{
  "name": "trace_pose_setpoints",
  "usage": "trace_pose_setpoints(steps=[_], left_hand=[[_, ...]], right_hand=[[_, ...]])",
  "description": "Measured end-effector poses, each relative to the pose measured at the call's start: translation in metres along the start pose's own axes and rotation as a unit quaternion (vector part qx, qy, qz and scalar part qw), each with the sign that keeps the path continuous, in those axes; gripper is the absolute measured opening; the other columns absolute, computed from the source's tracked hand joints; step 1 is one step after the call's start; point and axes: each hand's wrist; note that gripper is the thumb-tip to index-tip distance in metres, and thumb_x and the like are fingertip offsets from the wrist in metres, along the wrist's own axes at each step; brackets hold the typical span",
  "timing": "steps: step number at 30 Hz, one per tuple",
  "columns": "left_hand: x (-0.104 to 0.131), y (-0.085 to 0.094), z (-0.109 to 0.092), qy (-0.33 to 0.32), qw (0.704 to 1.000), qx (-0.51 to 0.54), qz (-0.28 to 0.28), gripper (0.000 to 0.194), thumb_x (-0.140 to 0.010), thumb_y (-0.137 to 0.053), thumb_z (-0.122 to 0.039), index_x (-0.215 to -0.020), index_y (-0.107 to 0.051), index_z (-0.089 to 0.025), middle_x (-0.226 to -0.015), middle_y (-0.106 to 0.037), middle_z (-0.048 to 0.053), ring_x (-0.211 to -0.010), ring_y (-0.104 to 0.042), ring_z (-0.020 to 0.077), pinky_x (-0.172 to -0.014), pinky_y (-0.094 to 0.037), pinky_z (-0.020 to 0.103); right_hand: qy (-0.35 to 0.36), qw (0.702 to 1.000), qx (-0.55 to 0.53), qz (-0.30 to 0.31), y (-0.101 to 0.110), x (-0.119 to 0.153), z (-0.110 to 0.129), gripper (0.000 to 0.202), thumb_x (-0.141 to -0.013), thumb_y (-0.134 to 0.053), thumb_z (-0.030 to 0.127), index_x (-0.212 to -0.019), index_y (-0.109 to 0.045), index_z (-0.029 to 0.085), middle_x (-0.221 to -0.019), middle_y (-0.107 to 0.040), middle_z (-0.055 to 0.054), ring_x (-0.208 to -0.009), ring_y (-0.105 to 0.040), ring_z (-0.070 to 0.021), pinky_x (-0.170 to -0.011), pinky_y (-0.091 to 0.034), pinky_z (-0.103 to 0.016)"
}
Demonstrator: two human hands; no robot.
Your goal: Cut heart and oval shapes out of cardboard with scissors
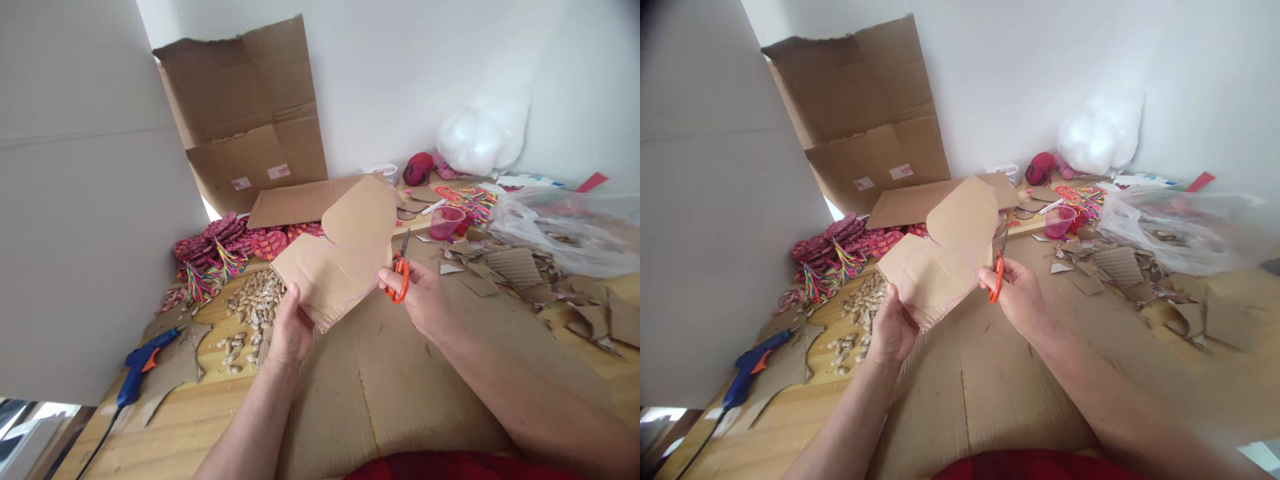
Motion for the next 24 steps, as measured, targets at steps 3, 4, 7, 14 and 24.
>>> trace_pose_setpoints(steps=[3,4,7,14,24], left_hand=[[0.000,0.000,0.003,0.028,0.999,-0.029,-0.036,0.057,-0.067,-0.089,-0.026,-0.120,-0.071,-0.019,-0.116,-0.076,0.011,-0.108,-0.072,0.0281,-0.095,-0.059,0.039],[0.000,-0.001,0.004,0.031,0.998,-0.039,-0.045,0.059,-0.065,-0.089,-0.021,-0.121,-0.070,-0.018,-0.114,-0.077,0.012,-0.105,-0.074,0.0283,-0.095,-0.059,0.040],[0.002,-0.005,0.003,0.002,0.997,-0.038,-0.061,0.058,-0.068,-0.087,-0.018,-0.123,-0.069,-0.016,-0.111,-0.078,0.013,-0.104,-0.074,0.0284,-0.098,-0.058,0.042],[0.005,-0.012,0.003,-0.113,0.991,-0.009,-0.073,0.055,-0.078,-0.082,-0.023,-0.131,-0.066,-0.022,-0.134,-0.069,0.007,-0.131,-0.060,0.0235,-0.112,-0.047,0.034],[0.023,-0.019,0.015,-0.082,0.994,-0.037,-0.068,0.053,-0.079,-0.081,-0.029,-0.130,-0.067,-0.022,-0.134,-0.069,0.007,-0.130,-0.060,0.0248,-0.110,-0.049,0.035]], right_hand=[[0.016,0.999,0.037,0.028,-0.001,0.002,-0.002,0.025,-0.079,-0.075,0.041,-0.070,-0.063,0.021,-0.069,-0.063,0.000,-0.066,-0.052,-0.0146,-0.063,-0.041,-0.030],[0.017,0.999,0.039,0.028,-0.001,0.003,-0.002,0.026,-0.079,-0.075,0.043,-0.071,-0.063,0.021,-0.070,-0.063,0.000,-0.066,-0.053,-0.0149,-0.063,-0.042,-0.030],[0.002,0.999,0.015,0.028,-0.002,0.005,-0.005,0.033,-0.083,-0.072,0.053,-0.080,-0.064,0.021,-0.069,-0.064,0.000,-0.066,-0.056,-0.0152,-0.061,-0.042,-0.029],[-0.067,0.983,0.063,0.162,-0.013,0.032,-0.011,0.045,-0.095,-0.053,0.064,-0.092,-0.063,0.020,-0.069,-0.063,0.000,-0.054,-0.047,-0.0117,-0.051,-0.033,-0.027],[-0.065,0.965,0.141,0.210,-0.017,0.043,-0.002,0.045,-0.098,-0.047,0.061,-0.079,-0.053,0.021,-0.070,-0.058,0.001,-0.058,-0.047,-0.0121,-0.055,-0.037,-0.027]])
Point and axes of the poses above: each hand's wrist, its own x-axis away from the middle knuckle, its own y-axis out of the back of the hand, z = x × y
